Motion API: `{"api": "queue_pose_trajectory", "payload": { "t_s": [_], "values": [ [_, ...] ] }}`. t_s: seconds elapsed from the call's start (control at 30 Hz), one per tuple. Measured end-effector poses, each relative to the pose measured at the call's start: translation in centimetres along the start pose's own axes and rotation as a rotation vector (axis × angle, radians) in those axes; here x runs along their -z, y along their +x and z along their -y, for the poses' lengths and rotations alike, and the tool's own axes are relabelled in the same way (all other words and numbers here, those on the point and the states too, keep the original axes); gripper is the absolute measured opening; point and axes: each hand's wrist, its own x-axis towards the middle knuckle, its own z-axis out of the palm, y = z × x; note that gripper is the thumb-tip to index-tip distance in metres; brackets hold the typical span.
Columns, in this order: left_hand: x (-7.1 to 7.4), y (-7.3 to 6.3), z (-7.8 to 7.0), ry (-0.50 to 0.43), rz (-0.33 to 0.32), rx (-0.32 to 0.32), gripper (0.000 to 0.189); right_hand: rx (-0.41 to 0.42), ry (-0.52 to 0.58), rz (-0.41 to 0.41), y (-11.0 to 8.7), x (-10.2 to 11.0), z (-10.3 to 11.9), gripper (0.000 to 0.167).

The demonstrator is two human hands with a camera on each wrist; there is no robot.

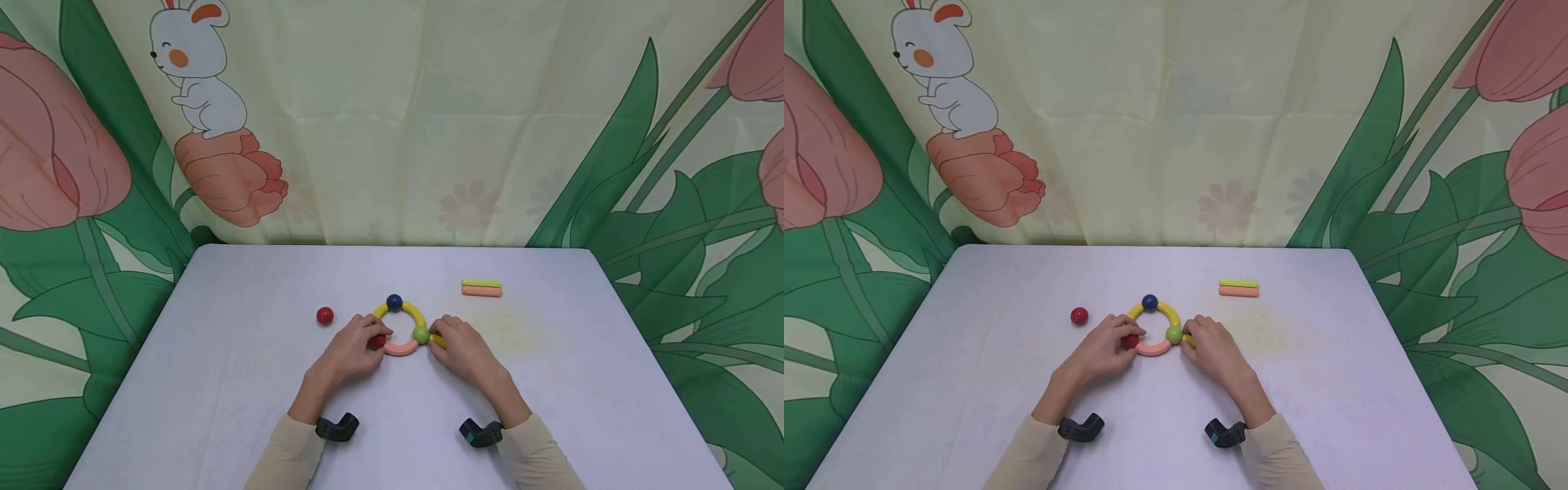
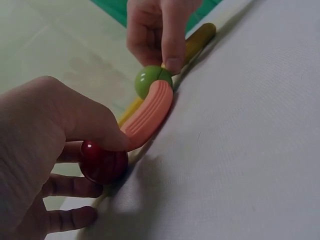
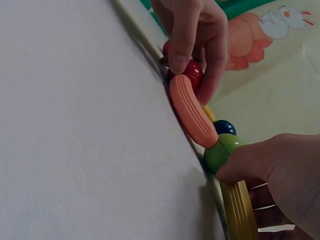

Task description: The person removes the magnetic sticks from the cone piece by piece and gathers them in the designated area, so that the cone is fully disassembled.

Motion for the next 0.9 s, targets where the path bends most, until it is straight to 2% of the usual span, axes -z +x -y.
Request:
{"api": "queue_pose_trajectory", "payload": {
  "t_s": [0.4,0.6,0.9],
  "values": [
    [-0.07,0.10,0.10,-0.001,0.006,0.021,0.035,-0.001,0.038,0.000,0.06,-0.28,-0.09,0.018],
    [-0.12,0.08,0.09,-0.015,0.006,0.024,0.035,-0.030,0.026,0.025,0.15,-0.32,-0.11,0.019],
    [-0.24,0.22,0.13,-0.011,0.013,0.035,0.035,-0.004,-0.033,-0.034,0.02,-0.33,-0.68,0.022]
  ]
}}
